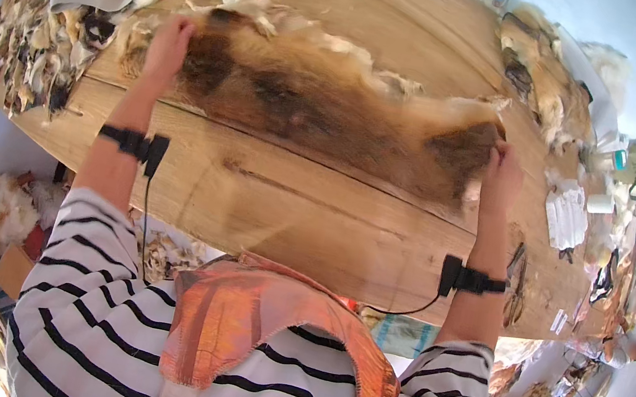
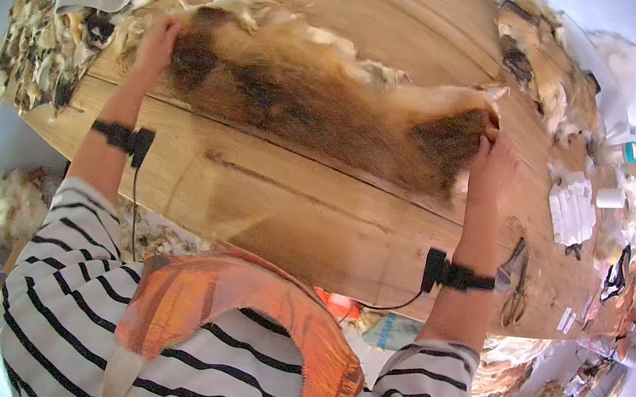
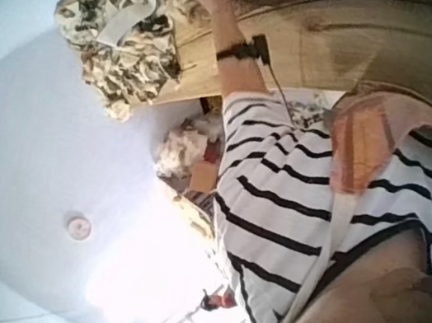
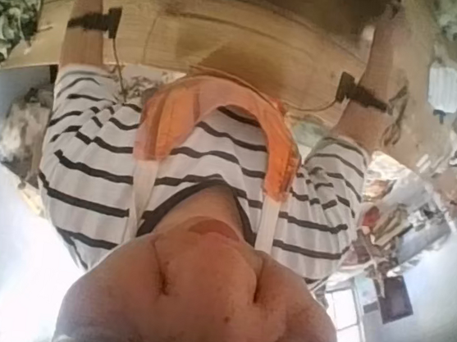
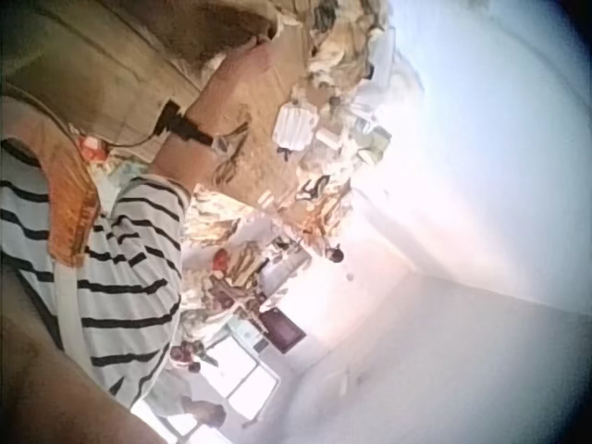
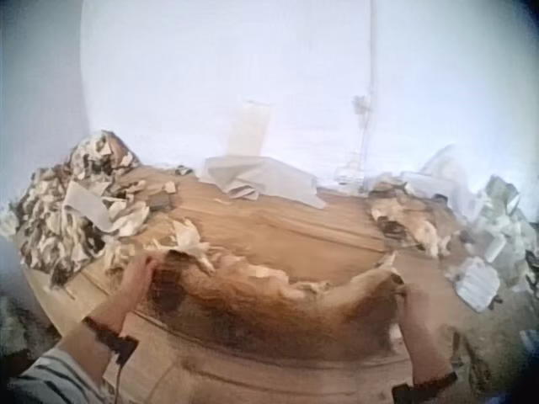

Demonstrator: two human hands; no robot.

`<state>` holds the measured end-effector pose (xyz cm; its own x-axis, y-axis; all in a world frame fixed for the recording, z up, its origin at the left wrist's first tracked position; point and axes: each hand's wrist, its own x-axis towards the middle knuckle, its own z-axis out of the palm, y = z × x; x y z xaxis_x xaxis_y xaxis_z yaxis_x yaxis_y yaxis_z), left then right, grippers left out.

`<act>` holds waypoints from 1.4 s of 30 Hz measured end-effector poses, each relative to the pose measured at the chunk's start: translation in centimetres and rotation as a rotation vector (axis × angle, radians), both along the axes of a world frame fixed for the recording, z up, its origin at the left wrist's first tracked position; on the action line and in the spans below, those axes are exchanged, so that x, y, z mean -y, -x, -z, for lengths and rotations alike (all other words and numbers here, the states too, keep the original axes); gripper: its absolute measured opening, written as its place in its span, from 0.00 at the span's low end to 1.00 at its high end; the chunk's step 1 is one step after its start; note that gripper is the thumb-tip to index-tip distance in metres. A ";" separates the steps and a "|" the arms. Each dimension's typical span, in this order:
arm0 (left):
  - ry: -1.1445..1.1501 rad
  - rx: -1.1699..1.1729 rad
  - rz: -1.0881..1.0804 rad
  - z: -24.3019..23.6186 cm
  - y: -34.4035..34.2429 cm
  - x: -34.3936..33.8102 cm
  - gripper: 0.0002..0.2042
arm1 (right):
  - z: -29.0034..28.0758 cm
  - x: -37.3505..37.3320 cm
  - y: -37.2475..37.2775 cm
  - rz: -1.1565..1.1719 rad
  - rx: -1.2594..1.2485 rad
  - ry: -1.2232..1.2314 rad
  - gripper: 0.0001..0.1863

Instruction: Inspecting, laying out, and marking a fur pelt on a workshop table for further processing.

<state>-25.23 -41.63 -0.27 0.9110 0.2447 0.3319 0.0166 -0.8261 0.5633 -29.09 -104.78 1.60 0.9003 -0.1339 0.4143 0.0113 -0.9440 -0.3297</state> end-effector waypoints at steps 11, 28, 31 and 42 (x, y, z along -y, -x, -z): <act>0.418 0.424 -0.132 -3.5 21.8 2.2 0.11 | -2.4 2.5 23.7 -0.012 0.342 -0.144 0.05; -0.185 -0.972 0.262 -12.3 27.9 0.2 0.23 | -4.9 0.7 26.7 -0.228 -0.347 0.125 0.06; -0.197 -0.827 0.320 -13.8 28.3 -1.1 0.25 | -5.1 -3.6 24.4 -0.341 -0.210 0.064 0.06; -0.705 -0.206 0.723 1.5 14.4 7.7 0.27 | 2.9 -35.4 18.8 -1.211 -0.008 -0.122 0.24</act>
